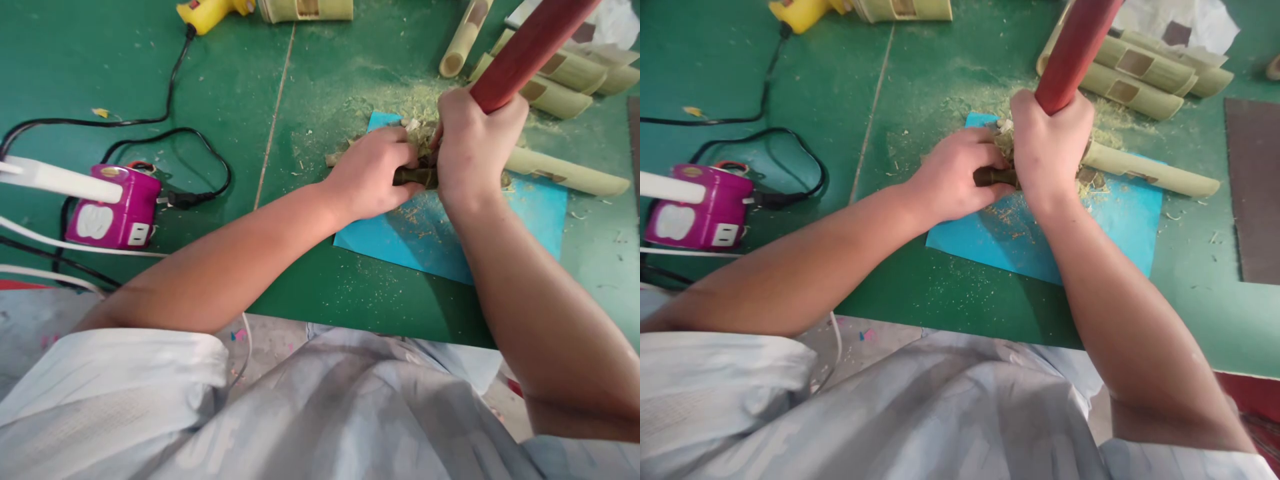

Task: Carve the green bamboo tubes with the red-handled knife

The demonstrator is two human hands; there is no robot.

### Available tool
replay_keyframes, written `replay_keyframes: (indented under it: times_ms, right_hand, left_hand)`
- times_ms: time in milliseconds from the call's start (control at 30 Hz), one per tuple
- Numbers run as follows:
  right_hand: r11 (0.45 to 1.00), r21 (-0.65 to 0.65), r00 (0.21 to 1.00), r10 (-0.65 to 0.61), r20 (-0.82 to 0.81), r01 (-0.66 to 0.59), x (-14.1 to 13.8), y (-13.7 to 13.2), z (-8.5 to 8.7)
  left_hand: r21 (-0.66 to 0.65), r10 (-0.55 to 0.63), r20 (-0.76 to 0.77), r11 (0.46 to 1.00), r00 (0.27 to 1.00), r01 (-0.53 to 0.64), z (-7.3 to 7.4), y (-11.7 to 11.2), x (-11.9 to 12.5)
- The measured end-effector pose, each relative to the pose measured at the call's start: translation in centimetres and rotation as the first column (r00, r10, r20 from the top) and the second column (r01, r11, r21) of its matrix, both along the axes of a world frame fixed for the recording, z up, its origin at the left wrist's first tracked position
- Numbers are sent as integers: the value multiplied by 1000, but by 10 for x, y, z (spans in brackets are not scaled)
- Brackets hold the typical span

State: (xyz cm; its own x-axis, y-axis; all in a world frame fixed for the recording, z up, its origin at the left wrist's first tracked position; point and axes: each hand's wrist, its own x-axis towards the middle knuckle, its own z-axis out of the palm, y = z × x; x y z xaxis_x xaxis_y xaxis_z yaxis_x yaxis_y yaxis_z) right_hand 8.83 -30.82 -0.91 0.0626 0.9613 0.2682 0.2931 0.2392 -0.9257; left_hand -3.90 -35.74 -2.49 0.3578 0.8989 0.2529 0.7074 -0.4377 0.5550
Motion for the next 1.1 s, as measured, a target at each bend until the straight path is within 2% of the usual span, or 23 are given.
replay_keyframes:
  times_ms: [100, 267, 467, 767, 967, 1100]
  right_hand:
    - [991, 80, 994, -104, -37, 107, -2, -2, 1]
    - [992, 40, 986, -117, -120, 122, -1, 4, 1]
    - [993, 15, 962, -112, -247, 119, -1, 8, 2]
    - [993, 99, 995, -56, -77, 64, 2, 6, -3]
    - [997, 28, 997, -74, 6, 74, -4, -3, 9]
    - [997, -21, 995, -76, -71, 75, -3, 0, 7]
  left_hand:
    - [-18, 6, 26, 1000, 1000, -5, 3, 0, 1]
    - [-53, 47, 6, 998, 999, -47, 4, 1, 2]
    - [-10, 37, 3, 999, 999, -37, 0, 1, -1]
    - [19, 27, 18, 999, 999, -27, -2, 2, 0]
    - [-1, 6, 102, 1000, 995, -6, -6, -1, -1]
    - [10, 2, 110, 1000, 994, -3, -9, 2, -2]
